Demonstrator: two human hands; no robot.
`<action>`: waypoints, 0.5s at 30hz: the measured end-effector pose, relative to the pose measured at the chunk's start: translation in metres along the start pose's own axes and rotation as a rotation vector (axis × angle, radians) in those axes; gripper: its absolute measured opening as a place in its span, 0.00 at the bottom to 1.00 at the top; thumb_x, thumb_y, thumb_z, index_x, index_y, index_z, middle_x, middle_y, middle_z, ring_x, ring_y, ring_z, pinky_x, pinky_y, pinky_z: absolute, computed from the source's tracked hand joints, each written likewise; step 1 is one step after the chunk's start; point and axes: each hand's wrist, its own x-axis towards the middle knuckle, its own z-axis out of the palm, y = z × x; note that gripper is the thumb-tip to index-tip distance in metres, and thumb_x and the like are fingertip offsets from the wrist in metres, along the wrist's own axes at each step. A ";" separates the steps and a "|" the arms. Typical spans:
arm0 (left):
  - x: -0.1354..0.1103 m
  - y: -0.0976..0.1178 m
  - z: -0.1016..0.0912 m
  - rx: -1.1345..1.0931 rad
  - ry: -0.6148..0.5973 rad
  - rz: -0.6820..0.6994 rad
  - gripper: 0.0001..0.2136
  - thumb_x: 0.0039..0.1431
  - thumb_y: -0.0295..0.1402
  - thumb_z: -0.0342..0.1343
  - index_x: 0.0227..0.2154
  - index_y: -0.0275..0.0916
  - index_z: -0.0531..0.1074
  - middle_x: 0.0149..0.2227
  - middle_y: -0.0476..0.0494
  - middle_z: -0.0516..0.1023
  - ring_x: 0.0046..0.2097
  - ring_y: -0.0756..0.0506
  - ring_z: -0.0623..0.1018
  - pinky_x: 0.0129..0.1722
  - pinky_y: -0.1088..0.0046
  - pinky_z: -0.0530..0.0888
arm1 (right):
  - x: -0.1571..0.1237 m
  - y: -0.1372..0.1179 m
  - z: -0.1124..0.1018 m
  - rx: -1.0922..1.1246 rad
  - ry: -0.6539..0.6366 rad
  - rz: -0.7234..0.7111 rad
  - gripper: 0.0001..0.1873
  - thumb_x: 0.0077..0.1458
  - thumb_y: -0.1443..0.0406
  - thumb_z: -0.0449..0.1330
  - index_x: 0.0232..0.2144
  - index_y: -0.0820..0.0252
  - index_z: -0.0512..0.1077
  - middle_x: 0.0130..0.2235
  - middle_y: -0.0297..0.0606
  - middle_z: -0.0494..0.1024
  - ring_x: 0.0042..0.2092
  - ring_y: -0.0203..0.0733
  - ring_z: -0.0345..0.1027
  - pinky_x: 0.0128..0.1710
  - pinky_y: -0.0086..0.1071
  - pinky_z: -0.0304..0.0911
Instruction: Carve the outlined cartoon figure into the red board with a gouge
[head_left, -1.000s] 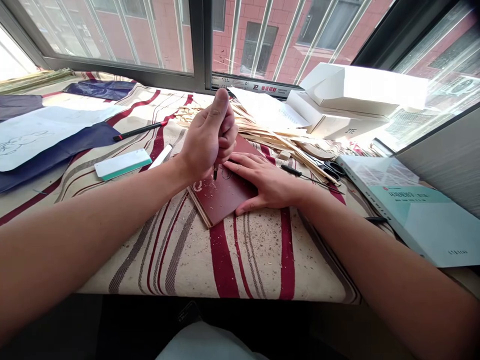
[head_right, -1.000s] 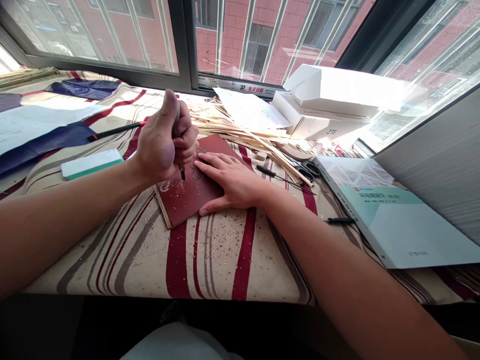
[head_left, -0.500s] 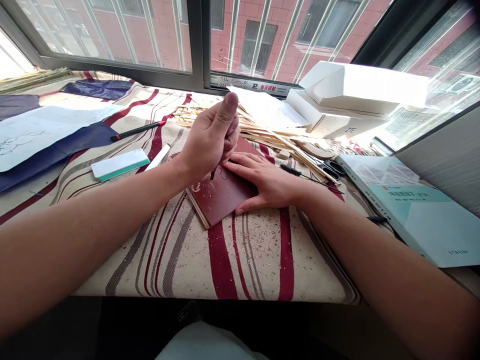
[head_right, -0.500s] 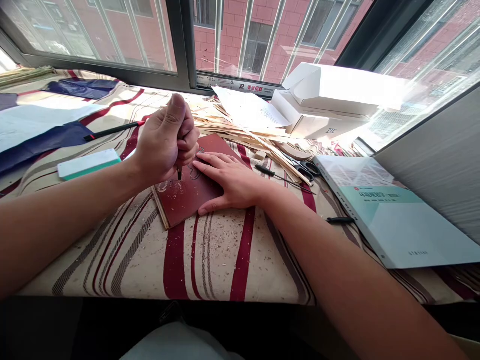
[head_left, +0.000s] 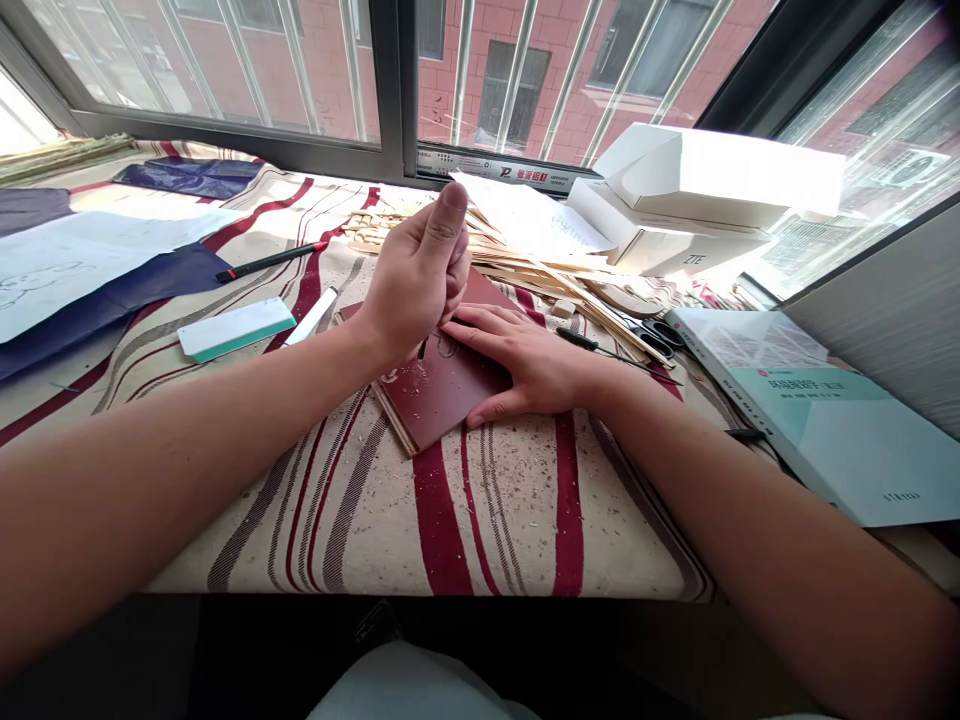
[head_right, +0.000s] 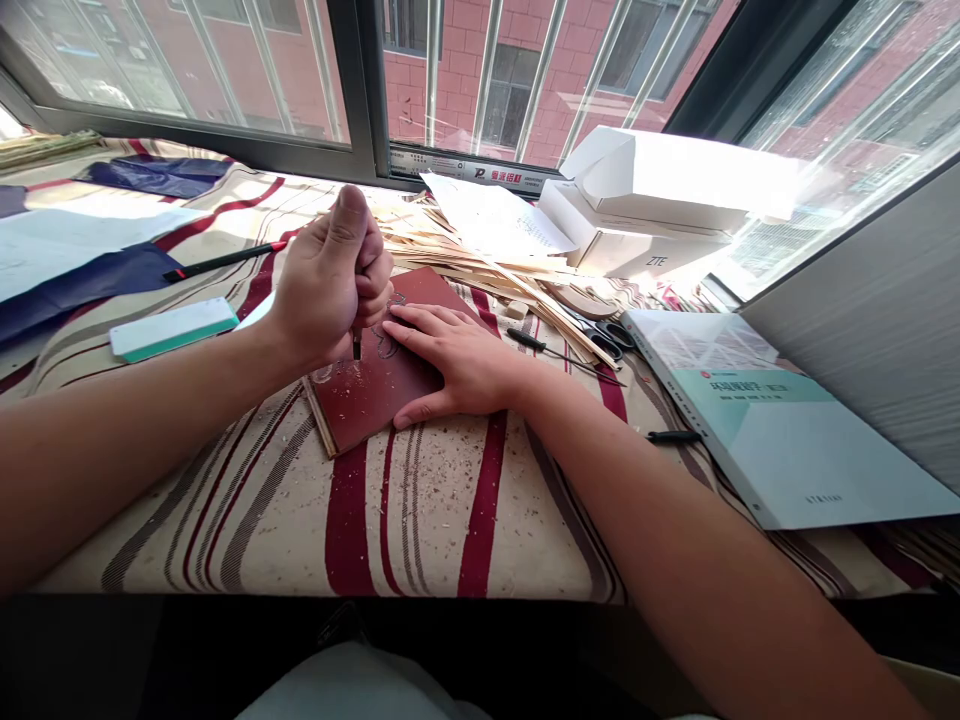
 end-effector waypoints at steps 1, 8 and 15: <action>0.001 0.001 0.002 0.002 0.021 -0.030 0.29 0.70 0.49 0.61 0.18 0.40 0.57 0.15 0.56 0.52 0.15 0.57 0.52 0.14 0.77 0.49 | 0.000 0.000 0.000 0.001 0.003 -0.001 0.60 0.55 0.33 0.63 0.77 0.59 0.55 0.78 0.55 0.52 0.78 0.68 0.46 0.75 0.67 0.47; 0.012 0.006 -0.004 0.006 -0.052 -0.263 0.28 0.78 0.49 0.45 0.21 0.40 0.55 0.15 0.58 0.50 0.12 0.59 0.51 0.13 0.81 0.44 | 0.000 0.002 0.001 0.000 -0.005 -0.013 0.59 0.56 0.34 0.64 0.77 0.60 0.54 0.78 0.56 0.53 0.78 0.69 0.45 0.75 0.69 0.45; 0.007 0.001 -0.007 0.022 -0.020 -0.117 0.29 0.73 0.55 0.53 0.21 0.41 0.54 0.16 0.58 0.50 0.16 0.57 0.48 0.16 0.75 0.44 | 0.001 0.001 0.000 0.000 -0.031 -0.002 0.64 0.54 0.30 0.59 0.77 0.64 0.53 0.78 0.58 0.51 0.78 0.69 0.44 0.76 0.68 0.41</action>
